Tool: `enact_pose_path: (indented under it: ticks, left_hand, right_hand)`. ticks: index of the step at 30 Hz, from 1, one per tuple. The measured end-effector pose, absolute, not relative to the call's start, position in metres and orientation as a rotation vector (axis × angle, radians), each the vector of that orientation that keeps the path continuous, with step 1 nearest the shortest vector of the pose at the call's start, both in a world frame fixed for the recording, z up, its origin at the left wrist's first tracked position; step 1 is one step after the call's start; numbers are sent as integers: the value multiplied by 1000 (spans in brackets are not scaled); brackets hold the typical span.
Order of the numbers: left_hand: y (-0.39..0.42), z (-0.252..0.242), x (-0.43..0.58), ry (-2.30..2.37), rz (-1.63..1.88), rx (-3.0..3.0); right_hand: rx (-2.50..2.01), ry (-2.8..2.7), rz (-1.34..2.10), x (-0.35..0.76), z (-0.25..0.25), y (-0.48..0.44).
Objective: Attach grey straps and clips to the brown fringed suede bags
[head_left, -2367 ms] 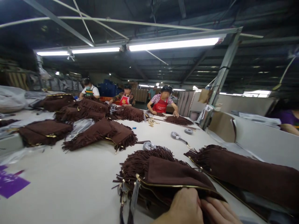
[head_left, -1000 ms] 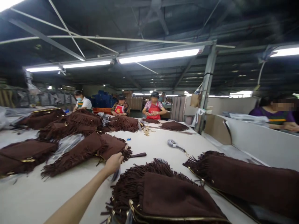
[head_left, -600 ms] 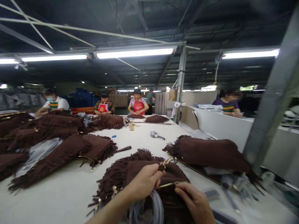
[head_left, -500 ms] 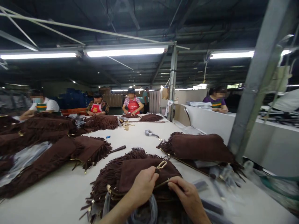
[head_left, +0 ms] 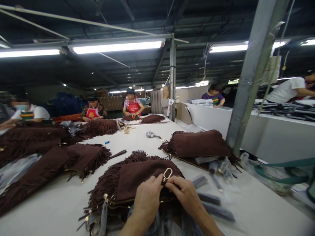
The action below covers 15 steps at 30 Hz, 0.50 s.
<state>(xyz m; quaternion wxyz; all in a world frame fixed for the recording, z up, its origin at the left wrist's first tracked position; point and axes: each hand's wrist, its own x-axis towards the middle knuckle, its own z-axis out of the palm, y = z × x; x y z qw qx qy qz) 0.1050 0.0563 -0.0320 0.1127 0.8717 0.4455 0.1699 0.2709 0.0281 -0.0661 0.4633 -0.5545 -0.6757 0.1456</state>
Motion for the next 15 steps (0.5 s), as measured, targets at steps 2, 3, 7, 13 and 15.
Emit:
enact_pose_path:
  ticks: [2,3,7,13,15]
  left_hand:
    - [53,-33,108,1234,583,2579]
    - [51,-33,109,1176,655,2563]
    - [50,-36,118,1017,917,2315]
    - [64,-51,129,991,1175,2028]
    - [66,-55,130,1008,1279,2019]
  right_hand:
    - [-1332,-1635,371,272,-68,29]
    - [-1313,-1632,372,273,-69,29]
    - [-1278,-1671,337,276,-76,31]
    - [-1217,-1686,235,276,-84,36]
    - [-1145,-1646,161,276,-83,35]
